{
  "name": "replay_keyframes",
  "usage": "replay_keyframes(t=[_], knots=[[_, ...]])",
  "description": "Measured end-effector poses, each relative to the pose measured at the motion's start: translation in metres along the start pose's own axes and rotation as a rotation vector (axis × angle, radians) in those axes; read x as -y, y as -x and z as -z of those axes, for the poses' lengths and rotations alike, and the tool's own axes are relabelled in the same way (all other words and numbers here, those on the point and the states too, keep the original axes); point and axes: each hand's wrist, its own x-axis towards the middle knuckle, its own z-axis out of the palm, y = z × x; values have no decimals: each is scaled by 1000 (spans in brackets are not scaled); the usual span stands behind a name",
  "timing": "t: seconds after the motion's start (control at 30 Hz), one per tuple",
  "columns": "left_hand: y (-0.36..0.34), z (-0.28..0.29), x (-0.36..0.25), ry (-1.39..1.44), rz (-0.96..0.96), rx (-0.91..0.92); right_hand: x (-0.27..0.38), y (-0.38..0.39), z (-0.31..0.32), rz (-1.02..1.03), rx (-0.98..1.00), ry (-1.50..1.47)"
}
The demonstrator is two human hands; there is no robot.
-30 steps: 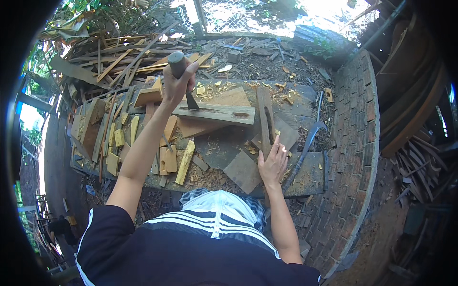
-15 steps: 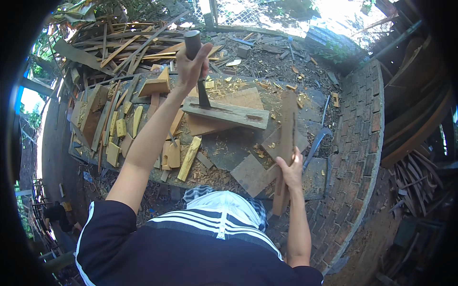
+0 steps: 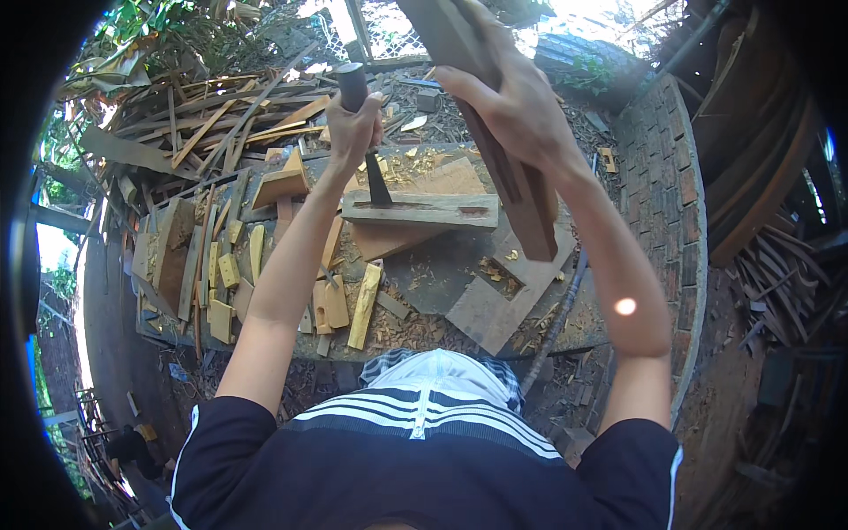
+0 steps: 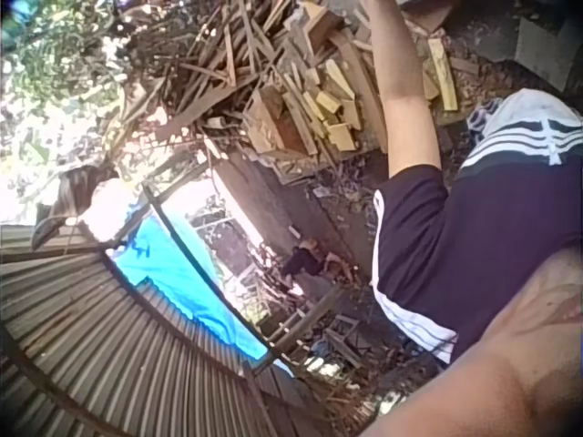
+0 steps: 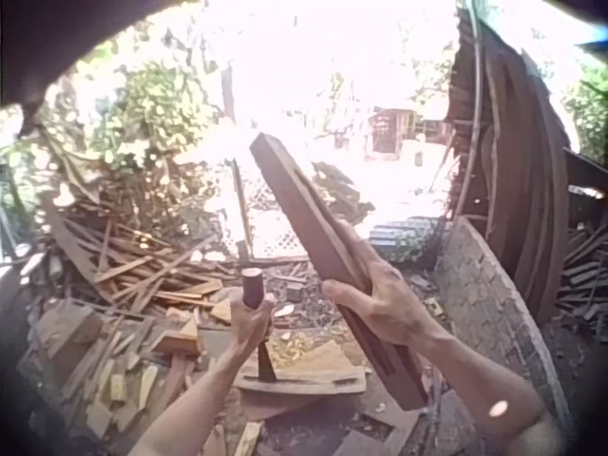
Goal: The person carves and shapes a piece of wood using a chisel and mallet.
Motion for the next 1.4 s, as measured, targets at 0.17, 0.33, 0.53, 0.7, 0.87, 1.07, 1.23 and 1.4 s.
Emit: replay_keyframes(t=[0.17,0.33,0.53,0.7,0.87,1.07,1.23,1.4], knots=[[4,2,5,8,-19,-25,4,-42,-2,-190,524,212],[-4,-9,10,-217,-96,-36,27,-82,27,5,358,90],[-2,0,19,-175,-66,-54,-1,-66,10,201,511,335],[1,-17,6,-165,-55,-14,42,-65,27,-26,388,338],[0,-6,18,-211,-100,-49,50,-54,16,-87,648,500],[2,-9,13,-216,-110,-49,46,-49,12,106,303,440],[5,-13,16,-239,-147,-62,20,-44,28,21,431,404],[6,-11,10,-205,-96,-37,33,-16,20,-179,557,435]])
